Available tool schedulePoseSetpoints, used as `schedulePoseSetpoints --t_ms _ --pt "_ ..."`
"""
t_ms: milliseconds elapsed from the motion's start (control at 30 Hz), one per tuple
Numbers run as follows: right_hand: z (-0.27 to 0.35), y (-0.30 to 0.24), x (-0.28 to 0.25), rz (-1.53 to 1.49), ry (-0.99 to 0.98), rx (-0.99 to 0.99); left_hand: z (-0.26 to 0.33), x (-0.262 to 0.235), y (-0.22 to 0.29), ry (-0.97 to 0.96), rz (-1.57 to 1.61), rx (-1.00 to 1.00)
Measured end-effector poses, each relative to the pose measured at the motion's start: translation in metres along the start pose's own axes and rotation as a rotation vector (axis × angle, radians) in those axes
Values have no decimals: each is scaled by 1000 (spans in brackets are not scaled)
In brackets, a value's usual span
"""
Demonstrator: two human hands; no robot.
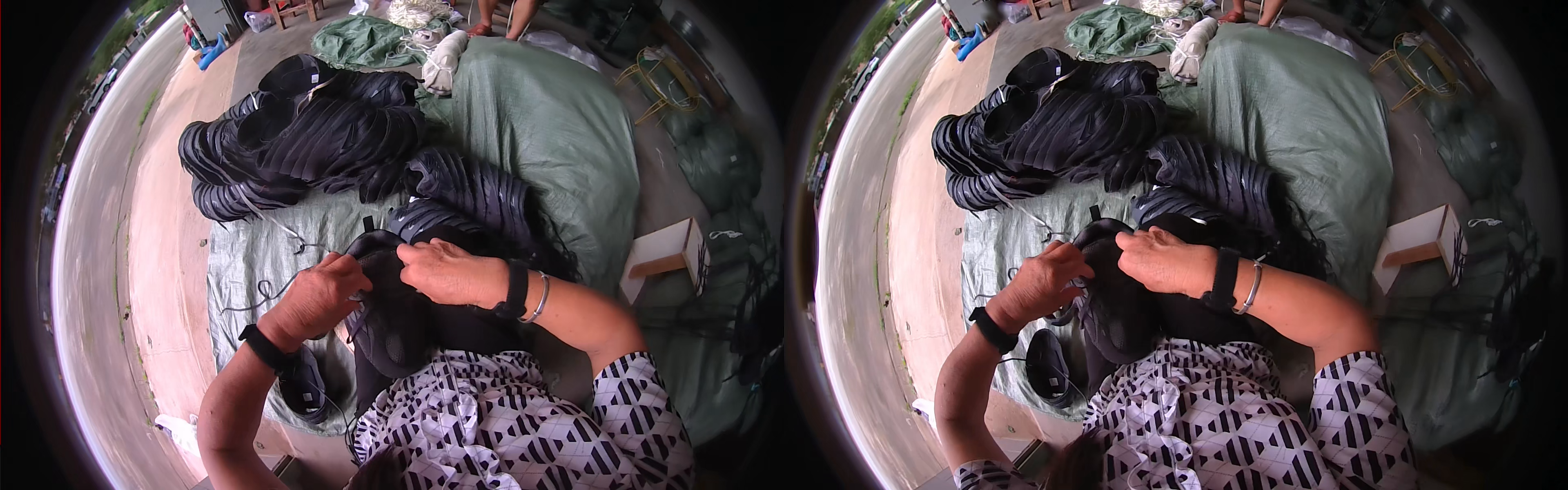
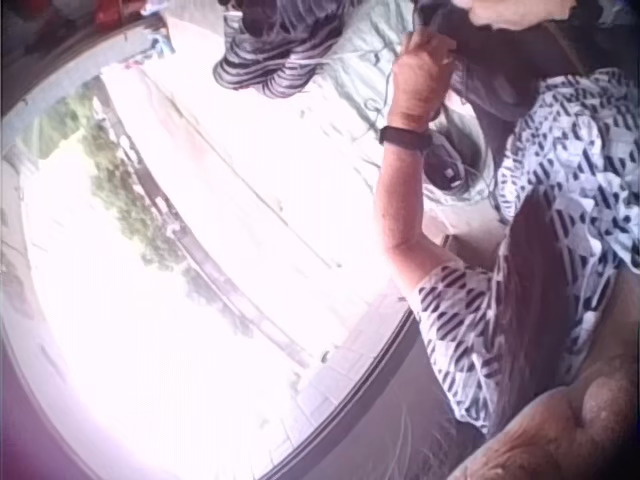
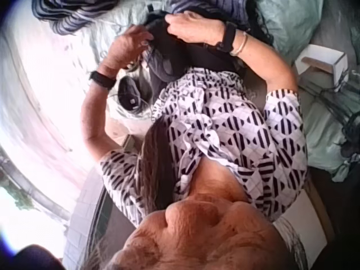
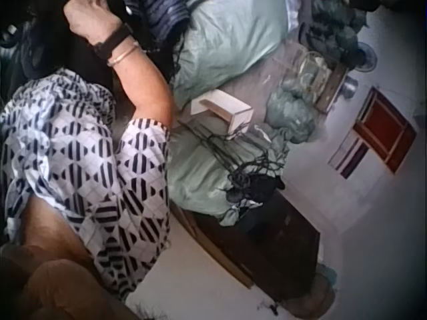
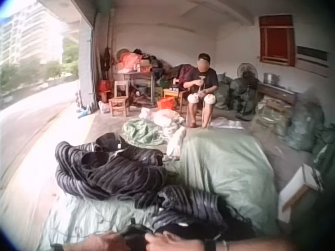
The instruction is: The recorder is threading laces or cords through black shoe components while sitting among large piles of materials.
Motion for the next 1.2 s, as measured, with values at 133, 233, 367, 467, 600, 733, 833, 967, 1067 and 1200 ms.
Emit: schedulePoseSetpoints --t_ms 133,233,367,467,600,733,833,967,1067,1200 --pt "-8 2 -3 -132 -48 170 3 7 -6 62 -87 26" --pt "-4 -5 8 -60 27 185 5 8 -5 111 -78 48" --pt "-1 -3 18 -203 187 240 0 15 7 170 -83 77" --pt "-4 10 11 -485 379 265 -7 25 14 121 160 -64" --pt "-8 27 -37 -1499 889 242 -23 30 31 -20 -66 -117" --pt "-2 31 -58 -1472 680 171 -38 34 26 -197 -70 -209" --pt "6 26 -37 -267 272 175 -36 37 21 -219 -51 -209" --pt "15 20 -12 -222 -207 259 -33 24 24 -359 -16 -205" --pt "7 26 -55 -1163 172 257 -34 23 26 -330 118 -166" --pt "14 16 -150 -1595 797 -71 -35 38 33 -253 10 -238"
Point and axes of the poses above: each hand's wrist, its own z-axis away from the middle knuckle, its own x-axis out of the palm, y = z × x, the point moved 2 cm from there along -z, towards the middle knuckle, and after that the axes turned 11 degrees about -x, right-handed, at the moved point
